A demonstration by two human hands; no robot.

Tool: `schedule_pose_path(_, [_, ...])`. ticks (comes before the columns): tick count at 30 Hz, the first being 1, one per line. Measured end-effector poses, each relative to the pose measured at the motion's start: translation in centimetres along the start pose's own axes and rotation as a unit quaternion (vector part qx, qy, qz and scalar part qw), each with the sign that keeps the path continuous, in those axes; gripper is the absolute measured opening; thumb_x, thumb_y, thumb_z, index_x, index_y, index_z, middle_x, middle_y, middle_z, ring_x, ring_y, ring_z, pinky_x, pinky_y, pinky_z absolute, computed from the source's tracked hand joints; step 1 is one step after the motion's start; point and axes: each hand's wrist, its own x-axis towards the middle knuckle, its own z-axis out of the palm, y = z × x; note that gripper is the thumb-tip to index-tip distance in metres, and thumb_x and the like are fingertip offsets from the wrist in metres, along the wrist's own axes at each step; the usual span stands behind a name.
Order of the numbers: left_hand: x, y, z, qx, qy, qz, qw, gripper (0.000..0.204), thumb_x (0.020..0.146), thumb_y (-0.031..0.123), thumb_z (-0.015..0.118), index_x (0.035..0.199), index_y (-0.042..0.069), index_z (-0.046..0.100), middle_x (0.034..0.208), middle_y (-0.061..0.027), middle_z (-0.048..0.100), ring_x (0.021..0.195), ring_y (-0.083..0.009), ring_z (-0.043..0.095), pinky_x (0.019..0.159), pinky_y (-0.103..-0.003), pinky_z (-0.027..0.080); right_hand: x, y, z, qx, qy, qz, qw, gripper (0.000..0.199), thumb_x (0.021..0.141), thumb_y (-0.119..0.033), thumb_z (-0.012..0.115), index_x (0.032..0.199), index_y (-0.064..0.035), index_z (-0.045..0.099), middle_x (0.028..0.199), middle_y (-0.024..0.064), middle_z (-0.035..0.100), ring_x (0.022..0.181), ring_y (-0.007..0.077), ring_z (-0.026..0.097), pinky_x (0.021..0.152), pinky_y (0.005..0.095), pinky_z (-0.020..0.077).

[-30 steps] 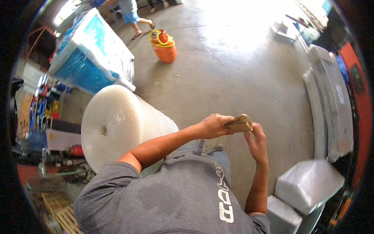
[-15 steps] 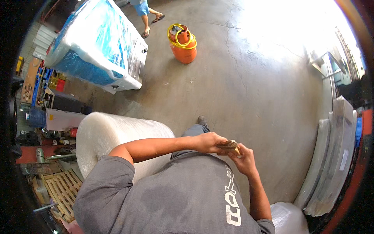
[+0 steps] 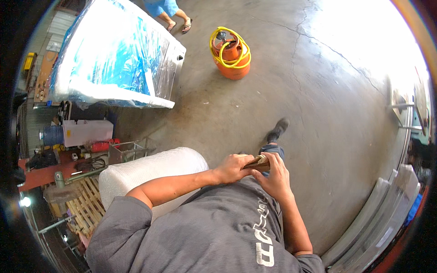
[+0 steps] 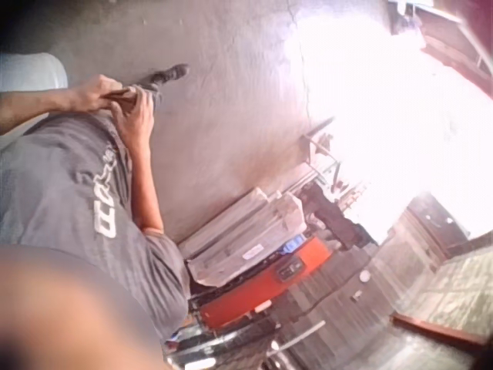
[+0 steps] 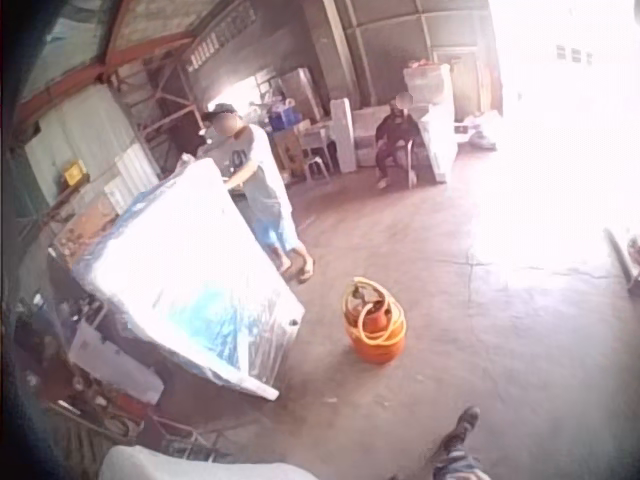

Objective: The person tears pieces of cardboard and places them into the crevices of a large furniture item. Then, they unroll bubble wrap and cover the furniture, securing the wrap with tape. The person continues wrapping the item with multiple layers of bubble wrap.

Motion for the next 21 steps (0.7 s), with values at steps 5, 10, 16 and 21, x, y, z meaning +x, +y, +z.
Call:
schedule_pose_path(5, [13.7, -1.4, -3.6, -0.044, 0.080, -0.068, 0.994, 0.028, 0.090, 0.031, 0.066, 0.106, 0.008, 0.063, 0.091, -0.0175, 0.071, 0.086, -0.0408, 0.067, 0.074, -0.050, 0.053, 15.5, 8.9, 0.7, -0.007, 0.014, 0.086, 0.996, 0.047, 0.084, -0.039, 0.076, 0.074, -0.0025, 0.049, 0.067, 0.0174, 0.056, 0.058, 0.0365, 0.056, 0.055, 0.0455, 0.0428])
schedule_pose_path(10, [28.4, -4.5, -9.3, -0.083, -0.055, -0.221, 0.970, 0.046, 0.080, 0.040, 0.074, 0.112, 0.009, 0.063, 0.097, -0.0200, 0.072, 0.090, -0.0390, 0.069, 0.077, -0.047, 0.054, 29.9, 17.7, 0.8, 0.055, 0.006, 0.079, 0.995, 0.047, 0.081, -0.032, 0.078, 0.062, -0.0033, 0.047, 0.056, 0.0178, 0.048, 0.049, 0.0357, 0.049, 0.048, 0.0425, 0.0398])
schedule_pose_path(16, [40.0, -5.1, -13.2, -0.091, -0.140, -0.281, 0.945, 0.046, 0.082, 0.049, 0.071, 0.087, 0.004, 0.071, 0.081, -0.0244, 0.069, 0.080, -0.0426, 0.068, 0.072, -0.048, 0.053, 42.2, 21.7, -3.4, 0.036, -0.052, 0.038, 0.997, 0.047, 0.076, -0.030, 0.082, 0.058, -0.0067, 0.045, 0.052, 0.0130, 0.046, 0.048, 0.0323, 0.052, 0.048, 0.0415, 0.0412])
schedule_pose_path(21, [45.1, -5.1, -14.1, -0.116, -0.075, -0.309, 0.941, 0.039, 0.084, 0.046, 0.068, 0.089, 0.006, 0.071, 0.082, -0.0228, 0.070, 0.081, -0.0422, 0.068, 0.071, -0.049, 0.052, 48.6, 23.0, -5.3, 0.022, -0.068, 0.030, 0.997, 0.048, 0.075, -0.030, 0.082, 0.058, -0.0062, 0.044, 0.052, 0.0132, 0.046, 0.048, 0.0338, 0.052, 0.048, 0.0420, 0.0414])
